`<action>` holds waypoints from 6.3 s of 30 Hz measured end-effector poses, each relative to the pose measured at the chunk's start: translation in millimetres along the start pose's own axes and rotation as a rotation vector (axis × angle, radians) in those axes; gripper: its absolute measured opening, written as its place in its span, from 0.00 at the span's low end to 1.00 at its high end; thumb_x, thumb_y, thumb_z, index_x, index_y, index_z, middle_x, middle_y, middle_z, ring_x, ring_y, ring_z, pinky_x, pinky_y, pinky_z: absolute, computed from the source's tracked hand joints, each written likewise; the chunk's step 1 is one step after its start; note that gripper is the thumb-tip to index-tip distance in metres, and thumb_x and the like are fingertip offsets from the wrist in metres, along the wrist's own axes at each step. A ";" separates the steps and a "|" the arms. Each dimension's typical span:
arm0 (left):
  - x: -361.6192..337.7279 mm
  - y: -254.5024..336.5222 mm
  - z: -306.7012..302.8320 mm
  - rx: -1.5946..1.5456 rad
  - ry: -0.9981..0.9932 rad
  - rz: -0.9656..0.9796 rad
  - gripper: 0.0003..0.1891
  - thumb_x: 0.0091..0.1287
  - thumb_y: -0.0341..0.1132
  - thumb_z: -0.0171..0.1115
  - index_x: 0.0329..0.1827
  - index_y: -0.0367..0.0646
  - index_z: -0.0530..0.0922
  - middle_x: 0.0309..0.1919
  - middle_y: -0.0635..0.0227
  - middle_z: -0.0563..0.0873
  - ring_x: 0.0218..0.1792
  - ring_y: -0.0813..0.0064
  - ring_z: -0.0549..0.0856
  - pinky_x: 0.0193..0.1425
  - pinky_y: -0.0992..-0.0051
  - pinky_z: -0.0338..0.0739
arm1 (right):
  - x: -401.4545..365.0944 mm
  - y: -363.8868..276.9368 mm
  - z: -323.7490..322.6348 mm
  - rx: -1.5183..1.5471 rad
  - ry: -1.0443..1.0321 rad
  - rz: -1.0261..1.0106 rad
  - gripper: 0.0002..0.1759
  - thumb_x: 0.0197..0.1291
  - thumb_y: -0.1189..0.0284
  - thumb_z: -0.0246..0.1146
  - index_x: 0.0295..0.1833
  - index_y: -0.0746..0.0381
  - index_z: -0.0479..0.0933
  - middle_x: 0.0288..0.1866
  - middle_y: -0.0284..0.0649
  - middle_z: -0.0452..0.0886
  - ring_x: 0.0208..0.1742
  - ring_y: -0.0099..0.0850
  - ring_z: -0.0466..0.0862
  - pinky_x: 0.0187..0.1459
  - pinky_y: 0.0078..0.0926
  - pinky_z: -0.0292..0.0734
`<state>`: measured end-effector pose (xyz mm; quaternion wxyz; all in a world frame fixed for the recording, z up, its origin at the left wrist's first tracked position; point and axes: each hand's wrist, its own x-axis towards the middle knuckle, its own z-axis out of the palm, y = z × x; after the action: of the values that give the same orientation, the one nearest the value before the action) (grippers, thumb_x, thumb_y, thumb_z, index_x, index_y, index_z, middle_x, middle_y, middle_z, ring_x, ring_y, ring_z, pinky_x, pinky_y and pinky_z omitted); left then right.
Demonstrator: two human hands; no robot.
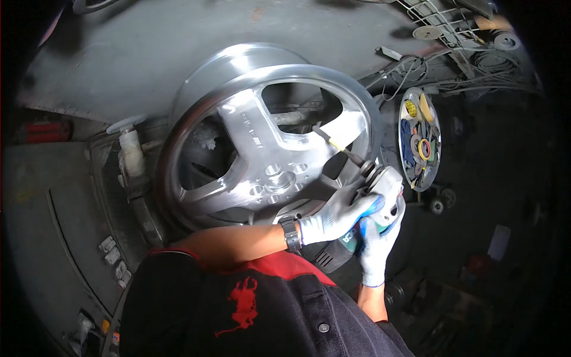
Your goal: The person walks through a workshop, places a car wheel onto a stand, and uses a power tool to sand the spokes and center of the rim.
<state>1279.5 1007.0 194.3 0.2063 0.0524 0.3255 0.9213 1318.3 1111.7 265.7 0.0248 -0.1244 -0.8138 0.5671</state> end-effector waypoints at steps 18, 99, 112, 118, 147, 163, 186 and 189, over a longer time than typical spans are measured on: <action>78.6 17.2 42.0 0.009 -0.010 -0.024 0.24 0.76 0.46 0.57 0.63 0.34 0.75 0.51 0.63 0.84 0.54 0.77 0.80 0.61 0.73 0.74 | 74.2 -23.6 -42.2 0.159 -0.001 0.054 0.35 0.64 0.70 0.64 0.75 0.67 0.63 0.65 0.43 0.77 0.64 0.31 0.77 0.68 0.30 0.68; 55.5 -12.7 20.8 0.041 -0.036 -0.010 0.23 0.75 0.38 0.57 0.66 0.32 0.70 0.53 0.61 0.83 0.55 0.78 0.78 0.61 0.74 0.73 | 48.8 27.5 -41.1 0.041 0.050 -0.062 0.50 0.51 0.63 0.71 0.76 0.69 0.57 0.67 0.44 0.71 0.66 0.32 0.73 0.68 0.31 0.67; 11.0 -25.5 5.3 0.077 0.038 0.171 0.25 0.73 0.40 0.57 0.66 0.30 0.70 0.53 0.53 0.84 0.55 0.72 0.81 0.63 0.70 0.73 | 17.8 28.9 -28.0 -0.141 -0.051 -0.089 0.54 0.38 0.70 0.73 0.74 0.68 0.58 0.65 0.49 0.73 0.64 0.38 0.76 0.66 0.36 0.70; 0.7 -14.8 5.0 0.132 0.051 0.161 0.26 0.73 0.42 0.58 0.66 0.31 0.70 0.54 0.54 0.84 0.56 0.70 0.81 0.64 0.69 0.73 | 15.0 22.9 -21.8 -0.042 -0.105 -0.010 0.50 0.39 0.73 0.68 0.73 0.69 0.59 0.64 0.48 0.73 0.64 0.36 0.76 0.67 0.36 0.69; 34.8 -24.0 4.1 0.060 -0.036 0.048 0.25 0.74 0.43 0.59 0.64 0.31 0.74 0.50 0.57 0.86 0.52 0.78 0.80 0.60 0.71 0.74 | 22.5 34.6 -21.7 -0.047 0.092 -0.119 0.52 0.43 0.74 0.69 0.75 0.71 0.55 0.67 0.50 0.69 0.67 0.38 0.72 0.70 0.37 0.65; 42.2 -17.1 1.8 0.041 -0.074 -0.038 0.24 0.74 0.44 0.59 0.62 0.31 0.74 0.52 0.59 0.85 0.53 0.80 0.78 0.60 0.73 0.74 | 27.7 27.6 -15.6 -0.014 0.143 -0.066 0.48 0.44 0.77 0.67 0.74 0.70 0.57 0.64 0.47 0.71 0.63 0.33 0.74 0.67 0.33 0.68; 34.7 -17.0 8.0 0.260 -0.060 0.017 0.20 0.73 0.43 0.60 0.56 0.32 0.77 0.38 0.58 0.87 0.41 0.76 0.83 0.47 0.69 0.78 | 17.8 53.0 -26.0 0.172 0.097 -0.079 0.50 0.50 0.66 0.71 0.75 0.70 0.56 0.66 0.45 0.71 0.67 0.34 0.71 0.70 0.35 0.64; 54.8 -11.6 10.4 0.343 -0.139 -0.120 0.18 0.74 0.39 0.57 0.55 0.31 0.77 0.45 0.60 0.85 0.47 0.81 0.78 0.51 0.72 0.76 | 25.7 54.6 -30.8 0.206 0.178 -0.074 0.50 0.52 0.63 0.72 0.76 0.70 0.55 0.67 0.45 0.70 0.67 0.34 0.71 0.70 0.34 0.65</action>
<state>1236.1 1043.9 193.2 0.2708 0.1308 0.4650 0.8327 1308.6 1163.7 223.4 0.1304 -0.1407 -0.7499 0.6331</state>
